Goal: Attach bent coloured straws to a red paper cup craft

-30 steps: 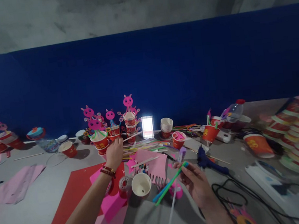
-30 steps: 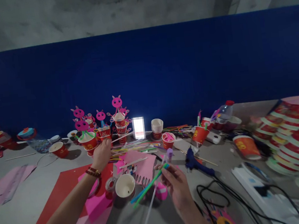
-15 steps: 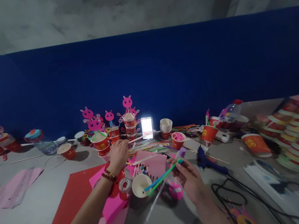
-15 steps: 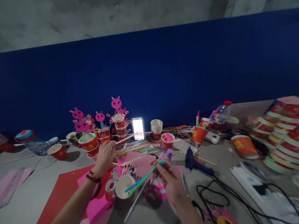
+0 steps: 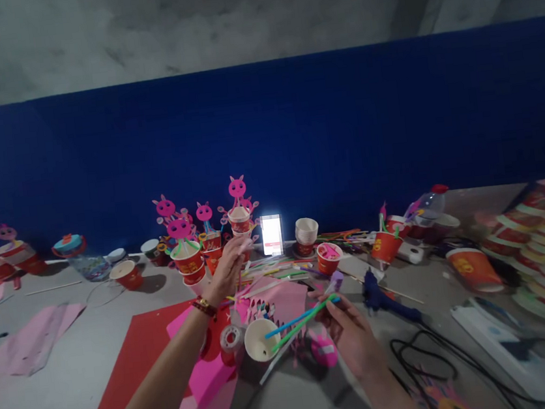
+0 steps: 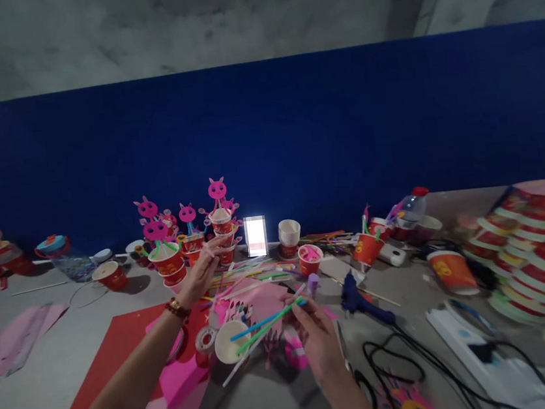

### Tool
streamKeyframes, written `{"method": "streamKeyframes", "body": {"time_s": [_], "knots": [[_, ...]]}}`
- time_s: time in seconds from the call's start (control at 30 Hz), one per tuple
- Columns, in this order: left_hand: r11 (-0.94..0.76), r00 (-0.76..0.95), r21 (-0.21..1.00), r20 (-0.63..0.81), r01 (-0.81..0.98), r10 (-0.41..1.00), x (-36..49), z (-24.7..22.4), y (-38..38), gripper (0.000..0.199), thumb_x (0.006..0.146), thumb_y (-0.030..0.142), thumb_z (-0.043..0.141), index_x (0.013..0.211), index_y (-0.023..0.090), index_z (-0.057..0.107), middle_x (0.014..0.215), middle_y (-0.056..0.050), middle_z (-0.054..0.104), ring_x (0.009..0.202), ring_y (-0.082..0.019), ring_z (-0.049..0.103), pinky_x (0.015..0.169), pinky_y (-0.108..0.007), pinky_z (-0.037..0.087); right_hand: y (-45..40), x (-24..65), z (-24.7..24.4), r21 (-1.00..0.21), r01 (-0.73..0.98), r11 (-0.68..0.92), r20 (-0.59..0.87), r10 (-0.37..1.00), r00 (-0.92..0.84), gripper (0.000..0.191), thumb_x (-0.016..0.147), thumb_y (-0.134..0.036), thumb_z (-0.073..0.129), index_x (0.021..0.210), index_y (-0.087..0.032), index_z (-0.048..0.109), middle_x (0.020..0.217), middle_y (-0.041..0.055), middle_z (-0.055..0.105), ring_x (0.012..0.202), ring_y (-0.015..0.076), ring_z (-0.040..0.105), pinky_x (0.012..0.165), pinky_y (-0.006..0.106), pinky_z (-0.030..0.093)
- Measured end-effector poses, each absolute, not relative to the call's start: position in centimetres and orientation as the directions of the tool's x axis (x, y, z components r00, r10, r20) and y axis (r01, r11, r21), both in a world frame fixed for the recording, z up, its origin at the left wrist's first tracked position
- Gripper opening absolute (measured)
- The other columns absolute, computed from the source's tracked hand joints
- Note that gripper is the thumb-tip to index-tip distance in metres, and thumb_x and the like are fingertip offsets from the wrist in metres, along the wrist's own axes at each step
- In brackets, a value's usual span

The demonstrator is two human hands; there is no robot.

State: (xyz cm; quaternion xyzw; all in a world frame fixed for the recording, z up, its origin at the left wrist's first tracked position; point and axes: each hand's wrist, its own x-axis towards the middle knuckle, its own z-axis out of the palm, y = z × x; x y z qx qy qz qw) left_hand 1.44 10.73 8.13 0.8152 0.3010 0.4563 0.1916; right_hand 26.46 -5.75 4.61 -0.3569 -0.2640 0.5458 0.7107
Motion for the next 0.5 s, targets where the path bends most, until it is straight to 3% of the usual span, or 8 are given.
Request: {"method": "streamKeyframes", "body": {"time_s": [0.13,0.2,0.27,0.37,0.5], "knots": [[-0.636,0.367,0.704,0.527,0.317,0.766,2.1,9.3,10.2,0.03,0.099,0.041,0.045,0.103,0.019,0.067,0.105,-0.011,0.066,0.105,-0.025,0.058,0.098,-0.045,0.046,-6.2,26.8,5.0,-0.796,-0.581,0.172,0.0,0.959,0.284,0.025,0.063,-0.037,0.091,0.081,-0.024,0.081,0.09,0.0049,0.081,0.075,0.0192,0.069,0.066,0.028,0.055],[-0.535,0.372,0.783,0.416,0.317,0.83,2.5,9.6,8.9,0.035,0.1,0.043,0.041,0.104,0.018,0.065,0.087,-0.006,0.063,0.081,-0.02,0.059,0.077,-0.035,0.051,-6.4,27.0,5.3,-0.791,-0.582,0.188,0.008,0.955,0.298,0.023,0.064,-0.037,0.091,0.081,-0.025,0.081,0.091,0.0037,0.08,0.072,0.0183,0.068,0.063,0.027,0.054],[-0.417,0.435,0.854,0.263,0.31,0.861,3.1,9.7,6.8,0.04,0.099,0.047,0.04,0.101,0.017,0.066,0.067,0.002,0.052,0.059,-0.013,0.049,0.055,-0.025,0.044,-6.4,27.0,5.5,-0.784,-0.587,0.203,0.017,0.952,0.306,0.022,0.065,-0.038,0.09,0.08,-0.026,0.08,0.094,0.0027,0.08,0.069,0.0166,0.067,0.058,0.025,0.052],[-0.249,0.623,0.917,0.0,0.312,0.782,4.0,9.5,3.4,0.046,0.093,0.056,0.05,0.09,0.015,0.07,0.052,0.008,0.035,0.043,-0.008,0.033,0.041,-0.02,0.031,-6.2,26.7,5.7,-0.775,-0.594,0.215,0.034,0.953,0.301,0.021,0.066,-0.039,0.09,0.078,-0.026,0.079,0.102,0.0033,0.079,0.071,0.0161,0.067,0.059,0.025,0.052],[-0.122,0.75,0.939,-0.173,0.321,0.639,4.5,9.8,0.2,0.055,0.09,0.065,0.049,0.08,0.014,0.066,0.054,0.007,0.04,0.042,-0.007,0.032,0.039,-0.02,0.028,-5.8,25.7,5.8,-0.768,-0.601,0.221,0.053,0.957,0.284,0.021,0.067,-0.04,0.09,0.08,-0.026,0.079,0.103,0.0036,0.078,0.073,0.0152,0.066,0.065,0.025,0.054]]}}
